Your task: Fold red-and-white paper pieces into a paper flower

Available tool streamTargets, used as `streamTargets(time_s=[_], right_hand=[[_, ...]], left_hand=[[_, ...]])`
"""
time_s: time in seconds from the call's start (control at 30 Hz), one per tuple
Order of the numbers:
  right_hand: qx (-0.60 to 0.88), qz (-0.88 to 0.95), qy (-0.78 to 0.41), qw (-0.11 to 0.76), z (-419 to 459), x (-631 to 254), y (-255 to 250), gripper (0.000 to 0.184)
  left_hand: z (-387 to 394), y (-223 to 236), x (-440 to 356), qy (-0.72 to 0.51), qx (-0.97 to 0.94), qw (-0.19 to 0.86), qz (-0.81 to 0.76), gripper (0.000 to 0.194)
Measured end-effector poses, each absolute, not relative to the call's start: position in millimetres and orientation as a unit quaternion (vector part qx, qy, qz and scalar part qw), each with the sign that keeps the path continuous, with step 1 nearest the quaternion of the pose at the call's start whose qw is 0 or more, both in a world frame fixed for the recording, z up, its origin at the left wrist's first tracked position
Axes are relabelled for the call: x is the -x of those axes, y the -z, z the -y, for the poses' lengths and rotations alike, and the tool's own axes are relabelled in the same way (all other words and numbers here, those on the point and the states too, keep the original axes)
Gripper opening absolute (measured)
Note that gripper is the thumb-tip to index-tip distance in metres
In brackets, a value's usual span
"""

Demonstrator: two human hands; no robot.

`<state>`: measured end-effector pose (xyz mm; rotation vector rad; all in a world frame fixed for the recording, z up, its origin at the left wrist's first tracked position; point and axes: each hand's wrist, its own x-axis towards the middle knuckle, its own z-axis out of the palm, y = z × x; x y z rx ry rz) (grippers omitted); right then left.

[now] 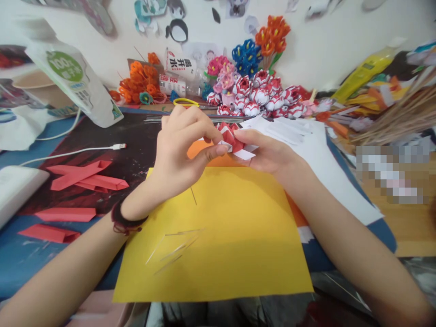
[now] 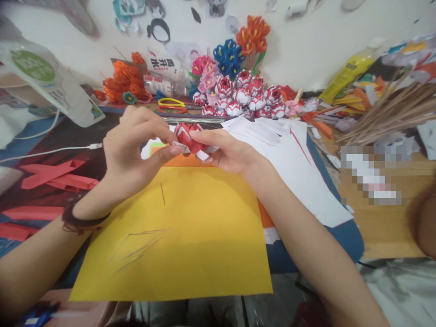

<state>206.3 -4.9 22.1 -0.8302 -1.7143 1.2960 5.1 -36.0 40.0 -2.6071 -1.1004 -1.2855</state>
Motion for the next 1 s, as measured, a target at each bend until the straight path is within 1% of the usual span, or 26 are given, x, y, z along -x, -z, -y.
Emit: streamTargets(time_s=[0.1, 0.17, 0.23, 0.3, 0.37, 0.43, 0.6, 0.7, 0.8, 0.87, 0.93, 1.0], right_hand=[[0.289, 0.56, -0.692, 0.353, 4.2, -207.8, -22.9, 0.02], [0.267, 0.515, -0.735, 0.351, 4.7, -207.3, -24.0, 0.02], [0.259, 0.499, -0.736, 0.377, 5.0, -205.4, -24.5, 0.025], [0.264, 0.482, -0.727, 0.413, 5.0, -201.7, -23.6, 0.033], [0.274, 0.464, -0.717, 0.442, 5.4, -196.4, -21.0, 0.044], [0.276, 0.454, -0.713, 0.458, 7.4, -189.9, -17.0, 0.05], [0.266, 0.472, -0.701, 0.464, 14.8, -176.0, -5.4, 0.053], [0.255, 0.477, -0.684, 0.489, 14.2, -175.1, -0.5, 0.054], [0.232, 0.457, -0.681, 0.523, 12.2, -176.0, 2.1, 0.053], [0.231, 0.445, -0.677, 0.539, 12.8, -175.0, 2.8, 0.056], [0.245, 0.442, -0.673, 0.54, 15.0, -173.0, 2.8, 0.056], [0.263, 0.445, -0.678, 0.522, 17.6, -171.3, 2.1, 0.049]], left_hand=[[36.3, -37.8, -9.3, 0.445, 0.823, 0.0, 0.353, 0.037], [36.2, -36.7, -12.1, 0.462, 0.818, -0.022, 0.342, 0.033], [35.6, -35.9, -13.5, 0.467, 0.816, -0.063, 0.334, 0.027], [34.1, -34.9, -12.5, 0.476, 0.803, -0.101, 0.344, 0.023], [31.7, -32.9, -9.5, 0.502, 0.775, -0.116, 0.366, 0.021], [29.2, -30.1, -6.2, 0.53, 0.74, -0.121, 0.395, 0.022], [27.7, -22.5, -6.4, 0.549, 0.706, -0.161, 0.416, 0.025], [28.0, -18.6, -10.6, 0.548, 0.713, -0.164, 0.404, 0.024], [28.0, -16.2, -14.4, 0.541, 0.725, -0.151, 0.399, 0.021], [29.3, -16.3, -16.7, 0.529, 0.735, -0.136, 0.402, 0.02], [32.2, -17.8, -19.1, 0.512, 0.752, -0.11, 0.401, 0.018], [36.0, -19.7, -21.4, 0.494, 0.771, -0.076, 0.395, 0.016]])
